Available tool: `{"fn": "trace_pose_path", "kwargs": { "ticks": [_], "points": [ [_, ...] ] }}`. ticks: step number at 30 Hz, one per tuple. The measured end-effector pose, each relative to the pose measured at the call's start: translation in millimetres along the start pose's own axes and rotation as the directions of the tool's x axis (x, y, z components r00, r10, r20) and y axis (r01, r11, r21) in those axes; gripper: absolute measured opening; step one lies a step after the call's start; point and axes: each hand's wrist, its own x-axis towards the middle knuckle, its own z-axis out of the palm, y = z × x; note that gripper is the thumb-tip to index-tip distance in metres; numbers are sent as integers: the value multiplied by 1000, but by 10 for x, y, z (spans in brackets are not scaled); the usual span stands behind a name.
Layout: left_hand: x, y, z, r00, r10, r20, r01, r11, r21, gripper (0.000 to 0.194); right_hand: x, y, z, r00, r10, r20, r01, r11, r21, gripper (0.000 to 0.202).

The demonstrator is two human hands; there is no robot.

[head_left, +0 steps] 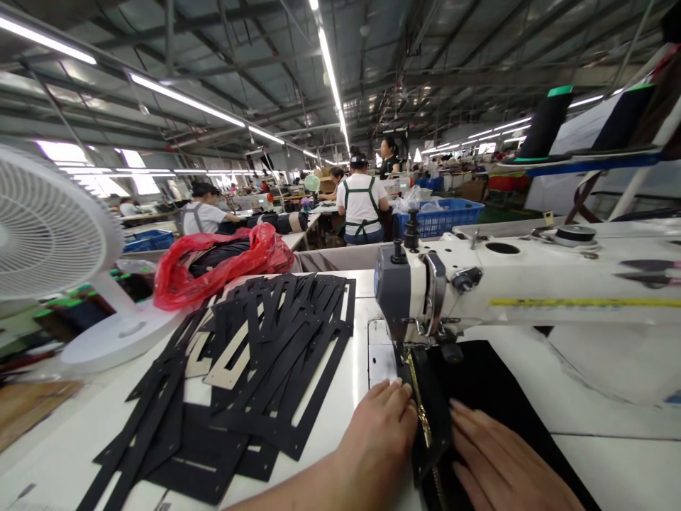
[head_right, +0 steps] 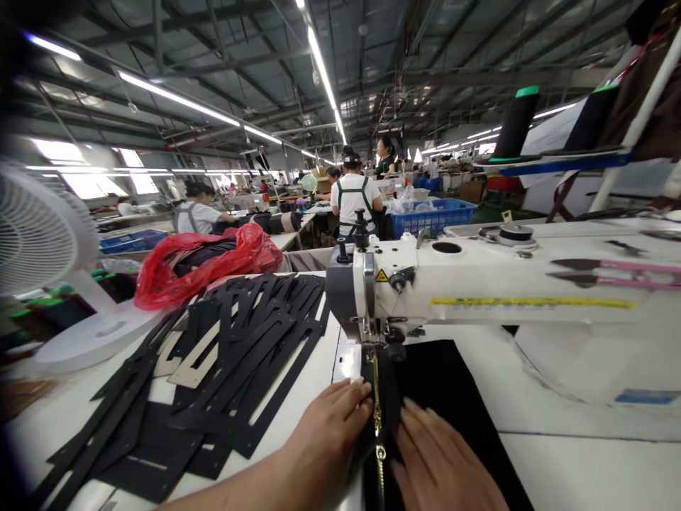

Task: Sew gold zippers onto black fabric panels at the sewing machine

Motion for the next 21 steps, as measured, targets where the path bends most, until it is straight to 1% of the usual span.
{"fn": "trace_pose_path", "kwargs": {
  "ticks": [3,6,8,11,15,17,21],
  "points": [
    [22,37,-67,1000,-7,11,7,1000,-2,17,44,86,21,993,42,108,-39,999,-33,56],
    [27,43,-86,1000,-8,13,8,1000,-1,18,62,86,75,984,12,179,-6,999,-35,64],
    [31,40,-79,1000,-17,20,17,1000,9,19,65,76,95,985,-8,173,16,999,-42,66],
    [56,36,-85,998,-34,52,34,999,2,16,54,85,101,991,-26,132,28,999,-18,67],
    [110,16,-134,992,-39,120,42,999,-27,14,29,129,106,991,58,123,-70,992,101,62],
    [131,-6,-145,990,-44,130,49,998,-40,15,28,154,117,986,97,136,-115,985,129,59],
    [163,-69,-106,991,-57,118,66,995,-75,13,59,200,151,981,123,152,-145,979,145,57]
  ]
}}
